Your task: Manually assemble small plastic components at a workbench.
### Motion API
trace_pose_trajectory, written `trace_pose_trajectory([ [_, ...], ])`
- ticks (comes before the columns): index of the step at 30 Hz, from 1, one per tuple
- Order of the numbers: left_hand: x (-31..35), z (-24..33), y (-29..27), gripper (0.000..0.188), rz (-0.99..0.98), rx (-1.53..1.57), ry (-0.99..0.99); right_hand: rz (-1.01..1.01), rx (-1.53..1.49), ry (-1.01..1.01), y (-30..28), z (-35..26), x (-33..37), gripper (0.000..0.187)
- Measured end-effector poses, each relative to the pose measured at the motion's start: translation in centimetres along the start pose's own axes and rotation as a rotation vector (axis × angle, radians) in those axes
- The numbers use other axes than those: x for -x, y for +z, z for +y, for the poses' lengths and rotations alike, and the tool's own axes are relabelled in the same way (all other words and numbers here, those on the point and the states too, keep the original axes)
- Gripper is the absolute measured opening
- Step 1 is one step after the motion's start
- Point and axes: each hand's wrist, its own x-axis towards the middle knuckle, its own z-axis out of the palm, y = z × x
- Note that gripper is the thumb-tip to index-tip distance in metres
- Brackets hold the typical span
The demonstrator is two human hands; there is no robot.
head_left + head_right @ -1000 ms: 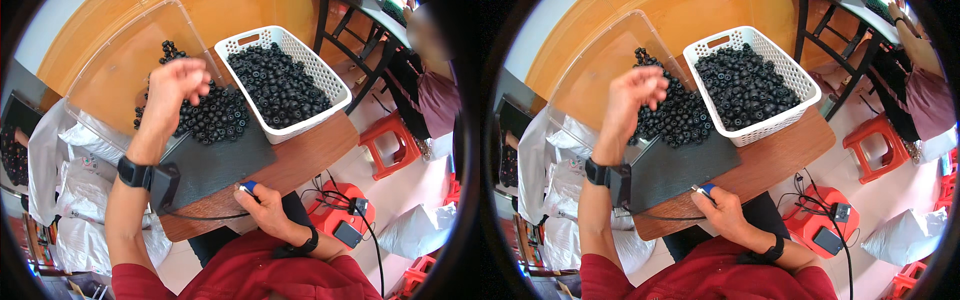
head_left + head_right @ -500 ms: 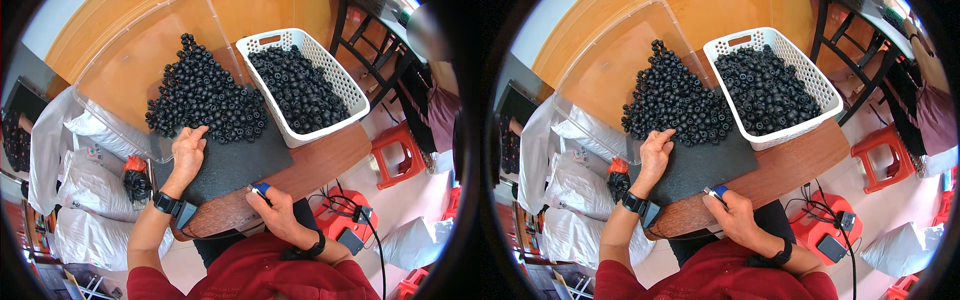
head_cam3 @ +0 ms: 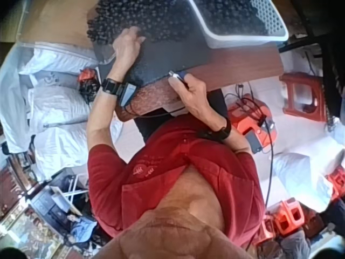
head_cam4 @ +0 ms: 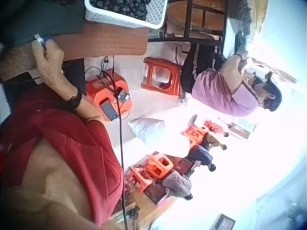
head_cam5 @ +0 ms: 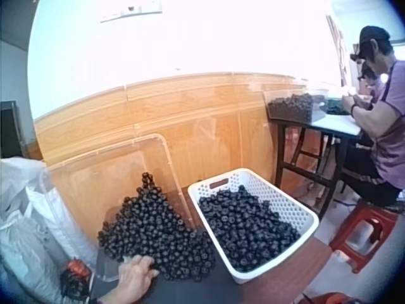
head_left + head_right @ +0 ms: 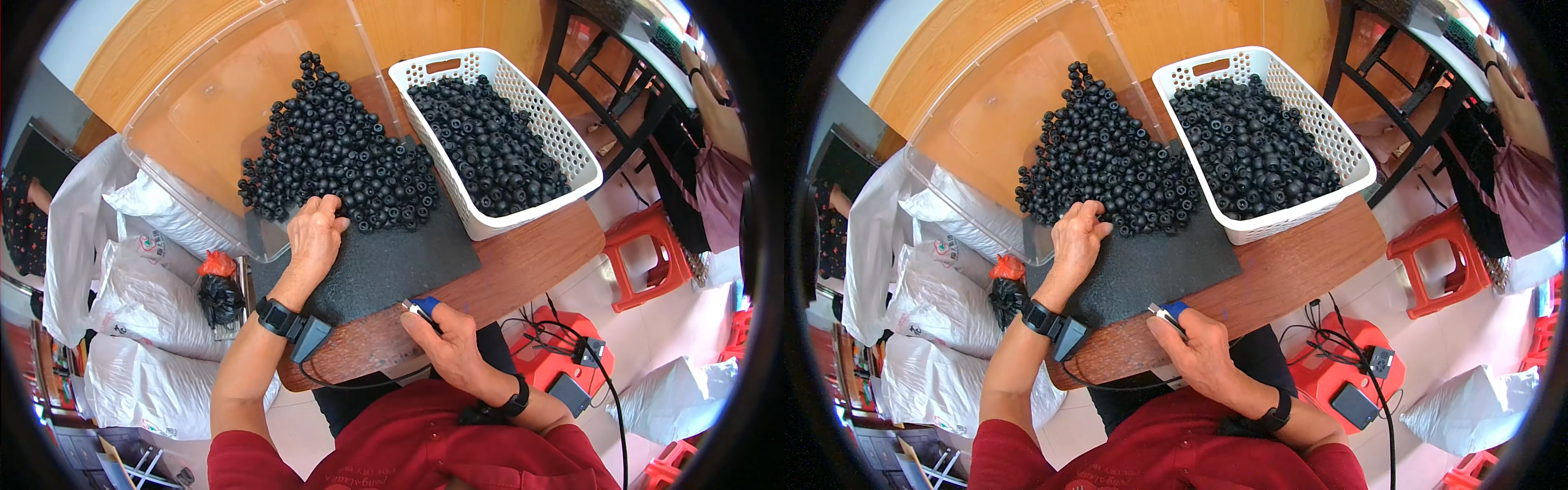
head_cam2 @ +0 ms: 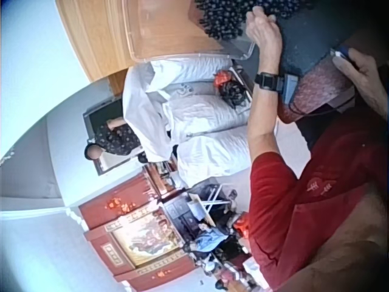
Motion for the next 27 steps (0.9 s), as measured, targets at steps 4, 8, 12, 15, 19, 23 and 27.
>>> trace_pose_trajectory([
  [4, 0.5, -1.5, 0.4, 0.016, 0.052, -0.069, 0.091, -0.020, -0.004, -0.030, 0.0, -0.1, 0.0, 0.016],
  [8, 1.1, -1.3, -0.2, 0.014, 0.036, 0.007, 0.054, 0.011, -0.002, -0.054, 0.0, -0.1, -0.2, 0.022],
  [12, 0.9, 0.2, -0.7, 0.015, 0.040, 0.068, 0.028, 0.024, 0.019, -0.082, 0.4, 0.2, -0.2, 0.022],
  [15, 0.8, 0.1, -0.3, 0.019, -0.003, -0.012, 0.107, 0.032, 0.078, -0.107, 0.5, 0.3, 0.0, 0.022],
  [19, 1.8, 0.1, -1.4, 0.021, -0.038, 0.148, 0.011, 0.032, -0.002, -0.044, 0.1, -0.5, -0.1, 0.023],
  [23, 4.3, 2.5, -4.3, 0.024, -0.295, 1.056, -0.506, 0.056, 0.019, -0.104, -0.6, -0.8, -0.9, 0.022],
  [27, 6.6, 5.4, -6.2, 0.029, -0.264, 1.287, -0.469, 0.036, 0.107, -0.248, -0.4, -2.3, -1.6, 0.021],
])
